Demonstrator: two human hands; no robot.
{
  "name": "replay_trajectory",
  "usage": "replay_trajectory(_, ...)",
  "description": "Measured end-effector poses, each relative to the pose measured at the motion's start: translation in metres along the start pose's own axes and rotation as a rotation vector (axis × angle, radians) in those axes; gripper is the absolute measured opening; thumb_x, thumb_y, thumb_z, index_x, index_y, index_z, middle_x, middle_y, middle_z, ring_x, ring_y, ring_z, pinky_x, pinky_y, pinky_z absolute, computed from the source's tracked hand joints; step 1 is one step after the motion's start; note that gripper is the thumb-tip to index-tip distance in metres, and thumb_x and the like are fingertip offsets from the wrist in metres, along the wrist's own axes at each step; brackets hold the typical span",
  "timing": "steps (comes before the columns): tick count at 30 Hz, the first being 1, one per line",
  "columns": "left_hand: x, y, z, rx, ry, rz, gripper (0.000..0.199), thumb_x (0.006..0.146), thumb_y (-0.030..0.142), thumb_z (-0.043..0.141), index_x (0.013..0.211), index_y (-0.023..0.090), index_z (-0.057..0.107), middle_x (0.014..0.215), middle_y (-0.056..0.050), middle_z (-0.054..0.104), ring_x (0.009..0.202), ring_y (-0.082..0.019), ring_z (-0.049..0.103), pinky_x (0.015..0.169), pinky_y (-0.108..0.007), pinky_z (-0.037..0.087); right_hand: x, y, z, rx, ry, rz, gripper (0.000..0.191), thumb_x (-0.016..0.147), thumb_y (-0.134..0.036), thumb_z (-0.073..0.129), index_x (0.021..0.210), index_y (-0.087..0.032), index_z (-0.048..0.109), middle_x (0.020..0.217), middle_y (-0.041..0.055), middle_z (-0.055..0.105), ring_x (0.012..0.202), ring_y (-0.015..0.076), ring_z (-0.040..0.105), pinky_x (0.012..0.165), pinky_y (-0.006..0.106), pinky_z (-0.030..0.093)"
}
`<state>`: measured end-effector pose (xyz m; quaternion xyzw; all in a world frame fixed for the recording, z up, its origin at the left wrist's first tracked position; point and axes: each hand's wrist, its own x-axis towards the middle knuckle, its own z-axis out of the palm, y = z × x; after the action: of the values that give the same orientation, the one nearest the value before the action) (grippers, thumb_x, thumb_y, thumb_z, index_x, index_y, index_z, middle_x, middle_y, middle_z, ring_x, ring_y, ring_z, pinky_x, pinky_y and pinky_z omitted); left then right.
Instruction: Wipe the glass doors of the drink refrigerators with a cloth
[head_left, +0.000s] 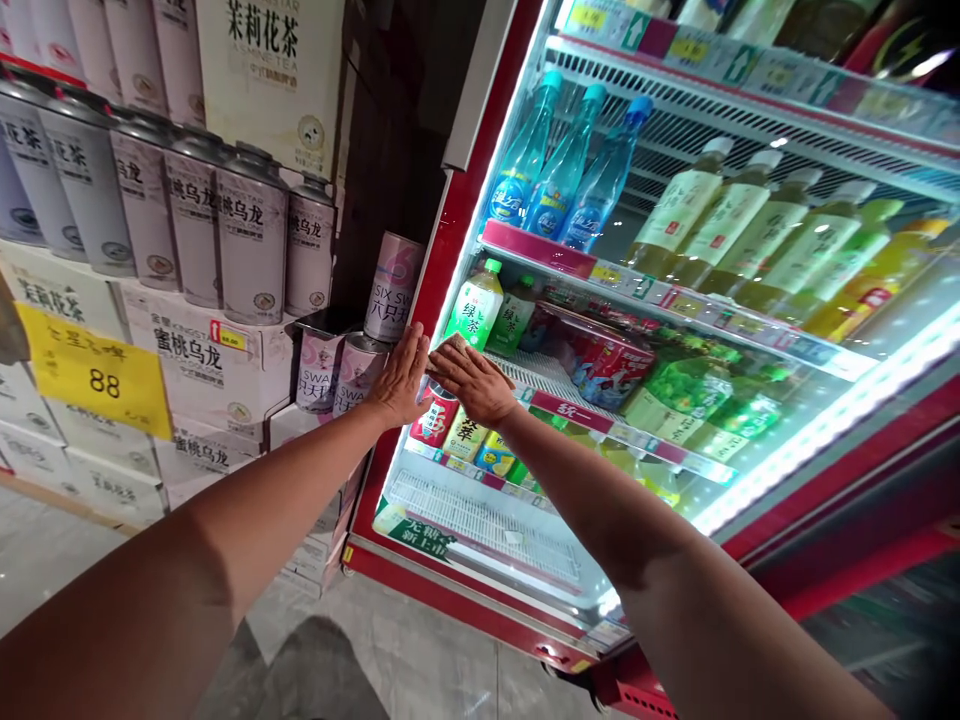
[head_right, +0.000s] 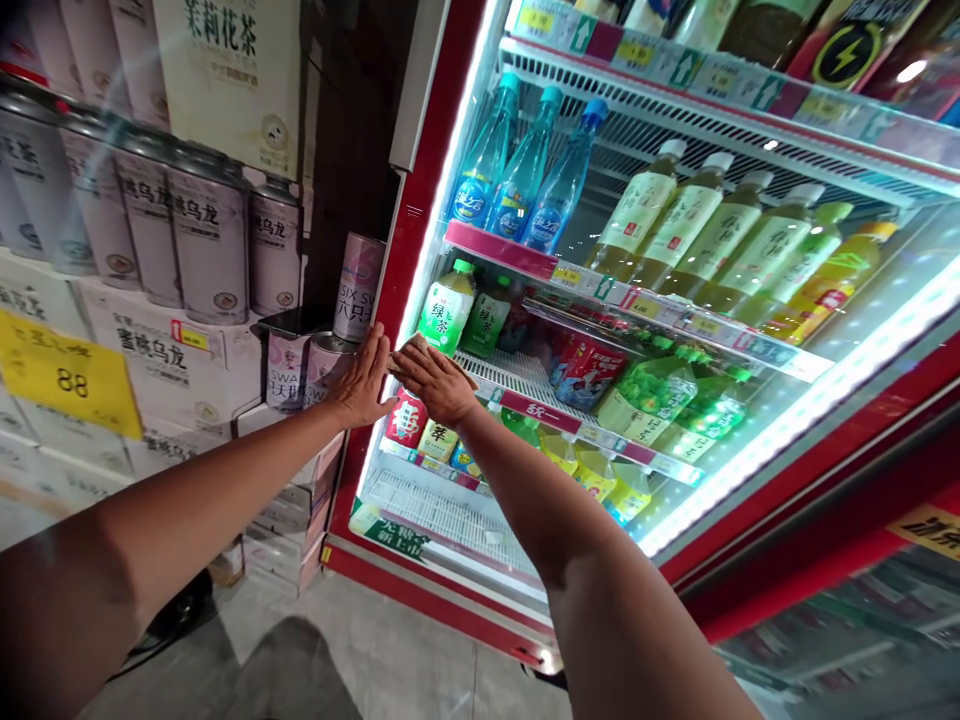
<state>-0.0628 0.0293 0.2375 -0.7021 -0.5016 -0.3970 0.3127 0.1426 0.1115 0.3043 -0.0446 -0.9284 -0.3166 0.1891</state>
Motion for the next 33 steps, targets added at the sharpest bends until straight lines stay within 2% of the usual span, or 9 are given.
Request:
replay_trajectory(5, 0.011, 0.005, 0.003, 0.022, -0.001, 0.017, 0.145, 0.072, 0.033, 0.089, 0.163, 0.016, -0.024, 0.172, -0.024, -0.014, 0.161, -0.039, -0.007, 0.13, -0.059, 0.02, -0.022, 0.002, -0.002, -0.082, 0.111, 0.19, 0.063, 0.102, -0.02, 0.049, 0.163, -0.027, 0.035, 0.172, 0.003, 0.027, 0.163, 0.0244, 0.016, 0.134, 0.052, 0.015)
replay_trajectory(12, 0.021, 0.012, 0.012, 0.049, -0.161, -0.121, 0.153, 0.064, 0.04, 0.096, 0.165, 0.016, -0.016, 0.171, -0.024, -0.017, 0.157, -0.041, -0.017, 0.131, -0.061, 0.006, -0.048, 0.004, -0.009, -0.081, 0.039, 0.06, 0.061, 0.103, -0.019, 0.047, 0.162, -0.029, 0.037, 0.171, -0.0007, 0.031, 0.161, 0.0208, 0.021, 0.134, 0.047, 0.02)
replay_trajectory(15, 0.021, 0.013, 0.013, 0.045, -0.202, -0.141, 0.154, 0.062, 0.043, 0.097, 0.166, 0.018, -0.013, 0.171, -0.021, -0.022, 0.156, -0.043, -0.021, 0.129, -0.063, 0.004, -0.058, 0.009, -0.016, -0.082, 0.051, 0.182, 0.065, 0.101, -0.016, 0.048, 0.163, -0.029, 0.035, 0.172, 0.001, 0.029, 0.162, 0.0226, 0.02, 0.134, 0.05, 0.019)
replay_trajectory(17, 0.021, 0.014, 0.013, 0.043, -0.202, -0.133, 0.151, 0.063, 0.046, 0.096, 0.166, 0.02, -0.012, 0.17, -0.02, -0.025, 0.157, -0.043, -0.02, 0.129, -0.065, 0.004, -0.065, 0.007, -0.016, -0.087, 0.064, 0.281, 0.068, 0.099, -0.015, 0.049, 0.164, -0.028, 0.034, 0.172, 0.0029, 0.027, 0.162, 0.0253, 0.02, 0.133, 0.054, 0.017)
replay_trajectory(19, 0.022, 0.016, 0.014, 0.048, -0.195, -0.134, 0.147, 0.064, 0.046, 0.095, 0.167, 0.022, -0.005, 0.169, -0.019, -0.029, 0.156, -0.045, -0.021, 0.128, -0.066, 0.004, -0.073, 0.003, -0.014, -0.088, 0.057, 0.308, 0.067, 0.099, -0.015, 0.049, 0.163, -0.028, 0.036, 0.172, 0.003, 0.029, 0.161, 0.0261, 0.021, 0.133, 0.055, 0.016)
replay_trajectory(24, 0.024, 0.019, 0.017, 0.04, -0.193, -0.158, 0.138, 0.063, 0.052, 0.095, 0.168, 0.028, 0.009, 0.165, -0.015, -0.039, 0.155, -0.05, -0.02, 0.125, -0.072, 0.002, -0.088, 0.002, -0.015, -0.093, 0.035, 0.19, 0.064, 0.1, -0.015, 0.048, 0.161, -0.03, 0.039, 0.171, -0.0006, 0.032, 0.161, 0.0212, 0.024, 0.133, 0.047, 0.019)
replay_trajectory(26, 0.025, 0.019, 0.019, 0.036, -0.196, -0.162, 0.137, 0.062, 0.055, 0.094, 0.168, 0.028, 0.011, 0.165, -0.014, -0.039, 0.154, -0.051, -0.02, 0.124, -0.073, 0.002, -0.093, 0.006, -0.019, -0.1, 0.054, 0.22, 0.065, 0.099, -0.015, 0.049, 0.162, -0.03, 0.038, 0.171, -0.0004, 0.032, 0.161, 0.0216, 0.023, 0.133, 0.048, 0.019)
replay_trajectory(30, 0.027, 0.02, 0.022, 0.039, -0.204, -0.214, 0.127, 0.068, 0.065, 0.087, 0.167, 0.026, 0.017, 0.167, -0.013, -0.037, 0.155, -0.051, -0.02, 0.124, -0.073, 0.0, -0.109, 0.009, -0.018, -0.117, 0.096, 0.387, 0.067, 0.097, -0.015, 0.052, 0.162, -0.029, 0.038, 0.172, 0.0029, 0.029, 0.161, 0.0272, 0.023, 0.132, 0.055, 0.017)
replay_trajectory(33, 0.03, 0.022, 0.024, 0.05, -0.217, -0.276, 0.119, 0.074, 0.068, 0.08, 0.167, 0.026, 0.019, 0.17, -0.012, -0.03, 0.156, -0.049, -0.02, 0.124, -0.073, -0.001, -0.123, 0.004, -0.013, -0.098, 0.064, 0.374, 0.067, 0.097, -0.014, 0.052, 0.161, -0.03, 0.041, 0.17, 0.0023, 0.033, 0.16, 0.0266, 0.026, 0.132, 0.054, 0.019)
